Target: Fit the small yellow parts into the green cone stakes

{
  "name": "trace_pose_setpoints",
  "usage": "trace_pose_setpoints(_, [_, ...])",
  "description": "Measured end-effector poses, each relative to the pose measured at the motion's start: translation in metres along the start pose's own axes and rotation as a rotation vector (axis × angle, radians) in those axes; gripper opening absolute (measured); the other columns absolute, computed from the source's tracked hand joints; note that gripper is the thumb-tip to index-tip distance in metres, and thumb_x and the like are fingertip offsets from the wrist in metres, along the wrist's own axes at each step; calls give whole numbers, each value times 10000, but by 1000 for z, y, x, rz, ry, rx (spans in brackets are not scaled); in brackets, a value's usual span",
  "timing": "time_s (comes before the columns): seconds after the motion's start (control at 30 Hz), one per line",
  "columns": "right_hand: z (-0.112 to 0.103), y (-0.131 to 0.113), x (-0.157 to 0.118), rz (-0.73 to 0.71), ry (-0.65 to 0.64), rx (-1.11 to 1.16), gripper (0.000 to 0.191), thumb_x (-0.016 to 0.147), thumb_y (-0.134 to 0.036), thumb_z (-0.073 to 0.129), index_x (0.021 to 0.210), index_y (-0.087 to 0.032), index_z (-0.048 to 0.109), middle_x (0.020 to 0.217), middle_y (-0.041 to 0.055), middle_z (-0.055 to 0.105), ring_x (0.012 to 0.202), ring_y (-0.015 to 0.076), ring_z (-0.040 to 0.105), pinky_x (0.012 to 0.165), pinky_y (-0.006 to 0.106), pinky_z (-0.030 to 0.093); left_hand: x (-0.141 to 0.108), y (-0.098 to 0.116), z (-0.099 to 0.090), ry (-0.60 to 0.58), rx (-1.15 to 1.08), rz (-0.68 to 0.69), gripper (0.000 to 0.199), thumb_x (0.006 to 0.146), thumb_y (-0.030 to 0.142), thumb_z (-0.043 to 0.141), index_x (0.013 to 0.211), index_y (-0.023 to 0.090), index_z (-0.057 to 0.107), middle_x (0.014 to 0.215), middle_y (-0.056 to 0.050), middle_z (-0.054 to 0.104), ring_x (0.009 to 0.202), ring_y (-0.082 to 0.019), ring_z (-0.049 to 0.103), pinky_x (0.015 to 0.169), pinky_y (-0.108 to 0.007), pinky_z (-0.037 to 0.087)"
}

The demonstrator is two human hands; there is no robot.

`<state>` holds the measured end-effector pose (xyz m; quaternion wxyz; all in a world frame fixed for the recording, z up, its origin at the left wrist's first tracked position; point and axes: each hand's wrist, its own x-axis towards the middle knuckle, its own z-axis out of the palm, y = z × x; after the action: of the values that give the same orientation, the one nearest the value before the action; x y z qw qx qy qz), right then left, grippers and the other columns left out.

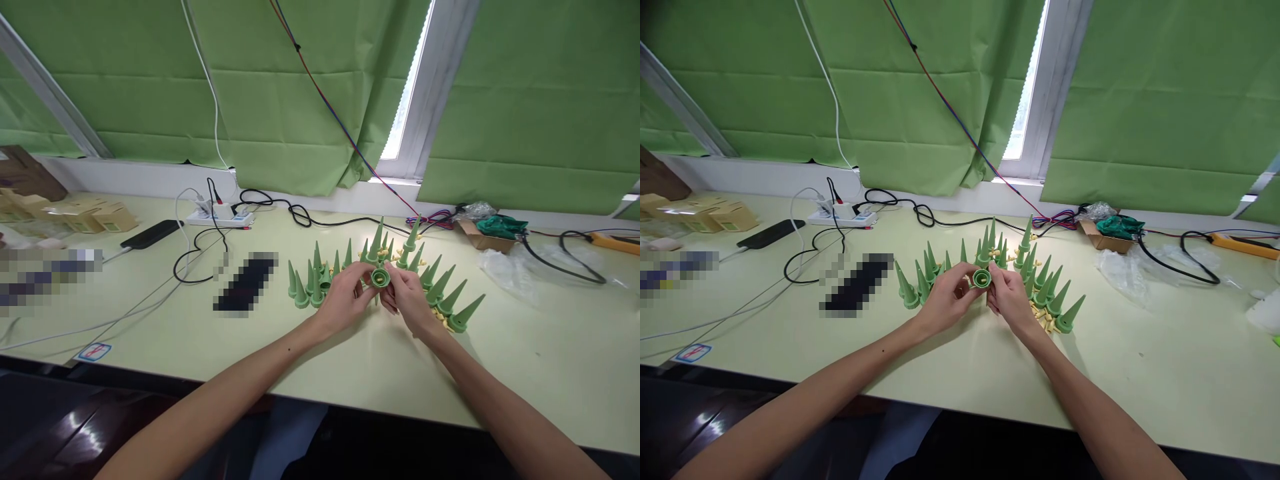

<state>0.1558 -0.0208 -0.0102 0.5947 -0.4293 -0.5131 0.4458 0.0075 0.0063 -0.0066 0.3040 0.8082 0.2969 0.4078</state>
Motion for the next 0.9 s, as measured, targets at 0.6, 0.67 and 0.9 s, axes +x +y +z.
trace_pose_setpoints(0.6, [-1, 1, -2, -112, -78, -71, 478, 936, -590, 481, 646, -215, 425, 466, -68, 383, 362, 82, 382, 364, 231, 318, 8, 1, -5, -157, -735, -488, 463, 896, 597, 522, 738, 162, 526, 554, -2, 548, 423, -100, 503, 372, -213, 371])
trace_pose_setpoints(0.67, [-2, 3, -2, -118, -103, -91, 473, 944, -583, 468, 648, -216, 427, 466, -66, 394, 366, 88, 401, 369, 232, 327, 8, 3, -5, -188, -787, -500, 467, 888, 593, 545, 760, 144, 551, 609, -29, 585, 447, -95, 520, 368, -202, 373])
trace_pose_setpoints(0.9, [-3, 5, -1, -96, -133, -144, 468, 933, -612, 455, 665, -231, 416, 444, -70, 392, 360, 102, 401, 370, 244, 337, 8, 0, -4, -178, -837, -497, 428, 866, 561, 608, 822, 139, 554, 605, -11, 546, 444, -93, 526, 356, -190, 369])
